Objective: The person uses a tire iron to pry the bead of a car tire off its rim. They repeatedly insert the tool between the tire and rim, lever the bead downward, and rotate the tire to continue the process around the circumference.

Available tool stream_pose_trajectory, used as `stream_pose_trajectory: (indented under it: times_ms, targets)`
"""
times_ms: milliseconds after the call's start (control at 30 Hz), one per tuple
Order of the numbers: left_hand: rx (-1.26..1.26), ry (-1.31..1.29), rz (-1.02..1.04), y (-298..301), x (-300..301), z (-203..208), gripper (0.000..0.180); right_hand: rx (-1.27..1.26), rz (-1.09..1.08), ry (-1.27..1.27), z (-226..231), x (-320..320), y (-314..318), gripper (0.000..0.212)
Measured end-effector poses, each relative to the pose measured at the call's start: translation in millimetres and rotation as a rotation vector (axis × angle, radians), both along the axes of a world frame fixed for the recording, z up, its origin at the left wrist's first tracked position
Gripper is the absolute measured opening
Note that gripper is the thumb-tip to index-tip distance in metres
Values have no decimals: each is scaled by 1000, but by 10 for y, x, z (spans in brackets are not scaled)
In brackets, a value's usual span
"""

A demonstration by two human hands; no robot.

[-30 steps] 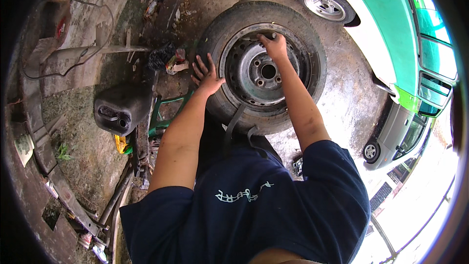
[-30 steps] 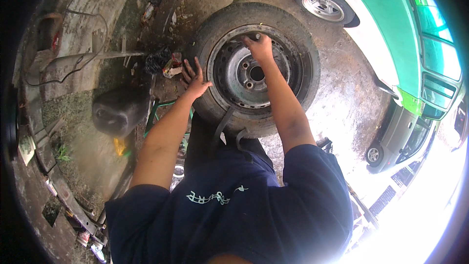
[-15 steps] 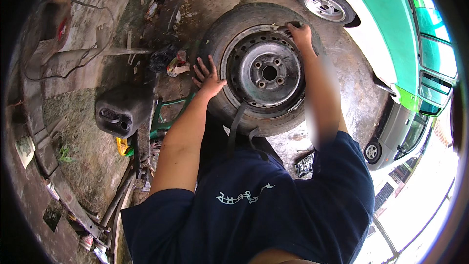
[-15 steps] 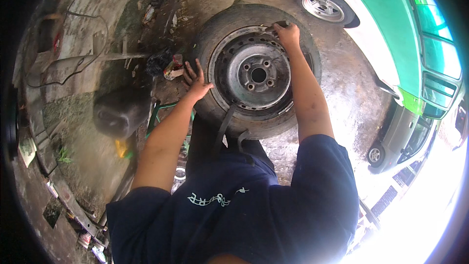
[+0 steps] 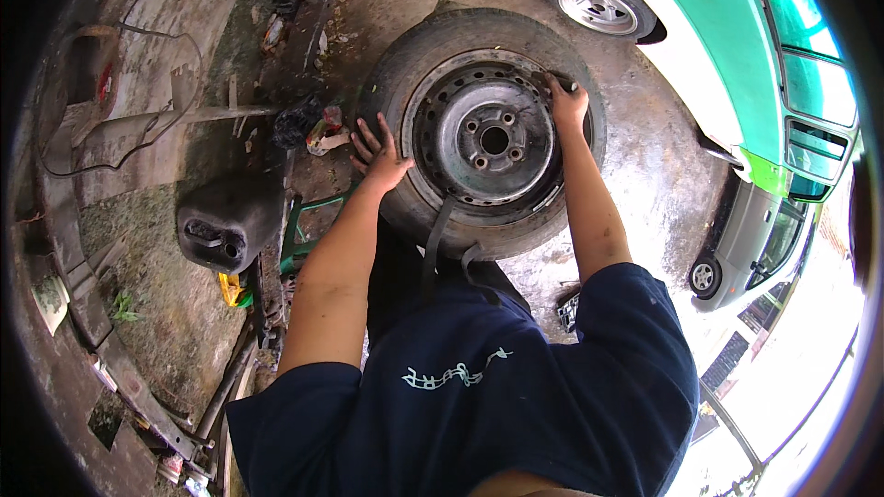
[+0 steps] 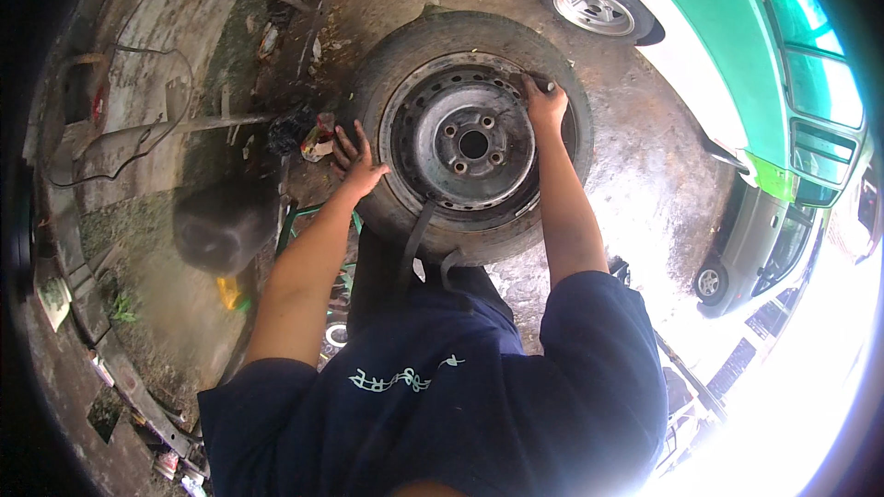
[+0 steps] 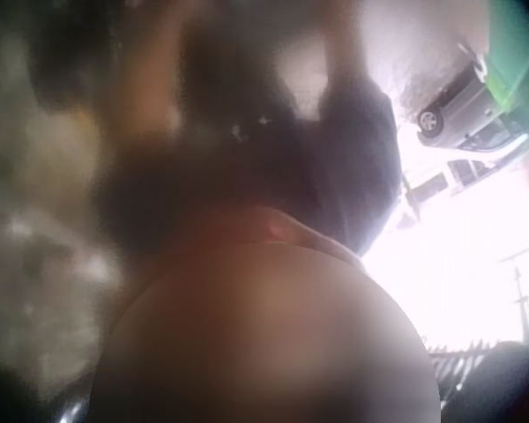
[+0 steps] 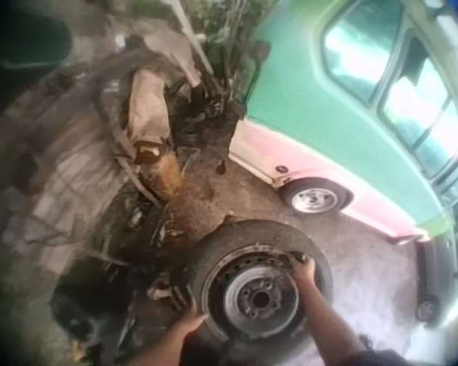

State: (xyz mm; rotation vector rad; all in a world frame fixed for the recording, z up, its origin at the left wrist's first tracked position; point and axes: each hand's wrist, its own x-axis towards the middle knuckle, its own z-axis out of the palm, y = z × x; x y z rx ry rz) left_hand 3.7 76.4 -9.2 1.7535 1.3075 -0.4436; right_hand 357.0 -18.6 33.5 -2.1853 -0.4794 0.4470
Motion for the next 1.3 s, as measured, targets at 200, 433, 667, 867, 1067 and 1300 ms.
stream_pose_trajectory:
  times_ms: [200,433,667,867,1067,1300]
  targets:
    - [20,26,-17,3,17,26,119,80,115,114,5,-392,93,33]
    - [29,10,-15,-17,-22,-49,119,41,11,46,4,-478,224,33]
    - [13,28,-20,-3,-1,-5,115,238,-120,-78,76,-388,-144,27]
    - [-5,36,-17,25,9,59,110,225,-99,69,-32,-927,262,27]
    - [-34,56,-12,46,19,97,102,177,105,-46,-108,-1105,213,25]
    - [-12,29,-4,32,9,55,102,191,3,-76,-184,-850,58,27]
